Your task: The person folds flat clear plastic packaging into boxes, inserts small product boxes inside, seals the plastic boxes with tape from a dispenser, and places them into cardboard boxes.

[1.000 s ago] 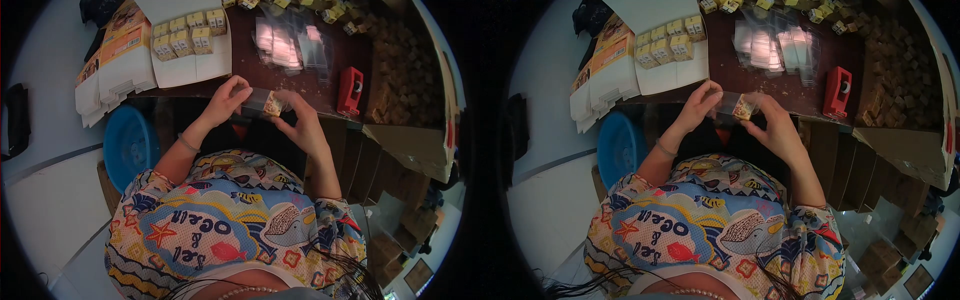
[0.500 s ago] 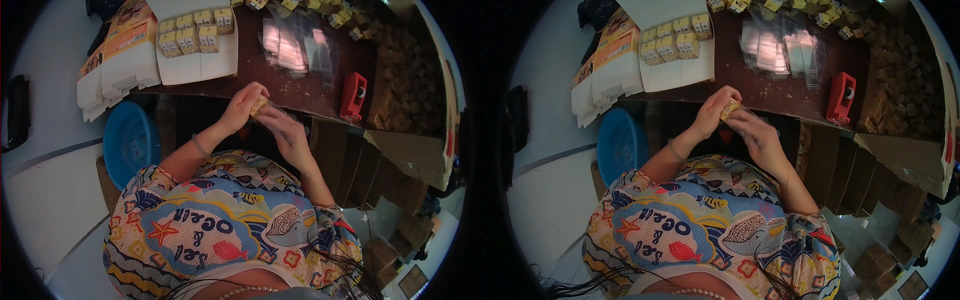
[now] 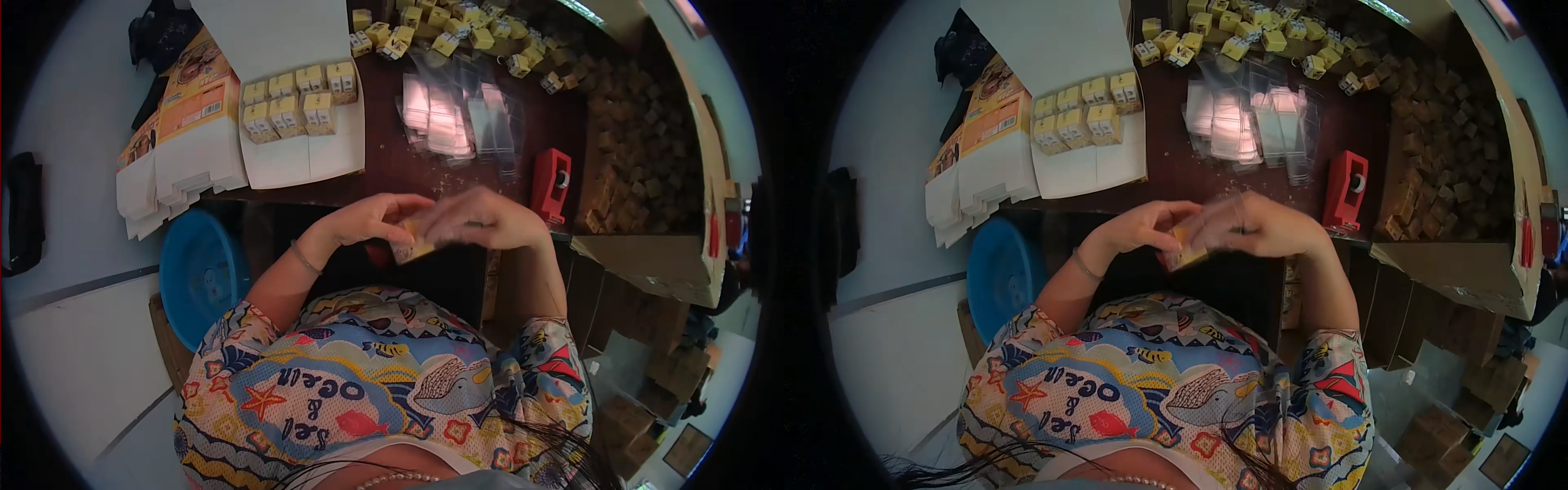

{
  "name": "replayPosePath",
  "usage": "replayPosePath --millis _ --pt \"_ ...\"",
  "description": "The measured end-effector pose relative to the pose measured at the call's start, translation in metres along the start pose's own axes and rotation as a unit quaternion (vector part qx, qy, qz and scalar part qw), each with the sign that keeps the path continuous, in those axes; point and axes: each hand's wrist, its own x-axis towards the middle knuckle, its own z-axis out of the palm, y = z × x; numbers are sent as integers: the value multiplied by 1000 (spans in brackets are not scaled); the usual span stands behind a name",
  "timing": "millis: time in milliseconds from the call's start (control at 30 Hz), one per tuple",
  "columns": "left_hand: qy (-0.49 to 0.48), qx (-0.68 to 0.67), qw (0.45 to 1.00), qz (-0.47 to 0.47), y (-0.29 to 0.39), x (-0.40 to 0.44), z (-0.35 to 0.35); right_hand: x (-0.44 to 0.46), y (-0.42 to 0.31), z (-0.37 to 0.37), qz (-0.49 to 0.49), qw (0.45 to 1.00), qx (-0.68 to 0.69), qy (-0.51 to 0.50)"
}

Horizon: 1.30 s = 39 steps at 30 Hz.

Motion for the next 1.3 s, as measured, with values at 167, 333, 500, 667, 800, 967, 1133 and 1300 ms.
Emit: replayPosePath --millis 167,333,500,667,800,967,1133,1300 --pt "276 153 928 198 -32 38 -34 14 82 -98 94 877 -220 416" --pt "346 431 811 191 -41 48 -25 12 209 -220 229 634 -555 486" --pt "352 421 817 176 -40 46 -28 28 242 -258 347 639 -509 461" --pt "356 411 818 190 -40 46 -29 8 204 -223 188 756 66 623" --pt "353 420 811 203 -42 46 -32 -9 147 -119 86 775 213 589" --pt "346 421 807 226 -50 47 -39 -19 97 3 151 810 -136 550" --pt "323 412 823 223 -48 48 -40 -31 119 47 111 765 -419 476" --pt "301 416 828 225 -48 45 -41 -28 111 27 102 842 -301 435"
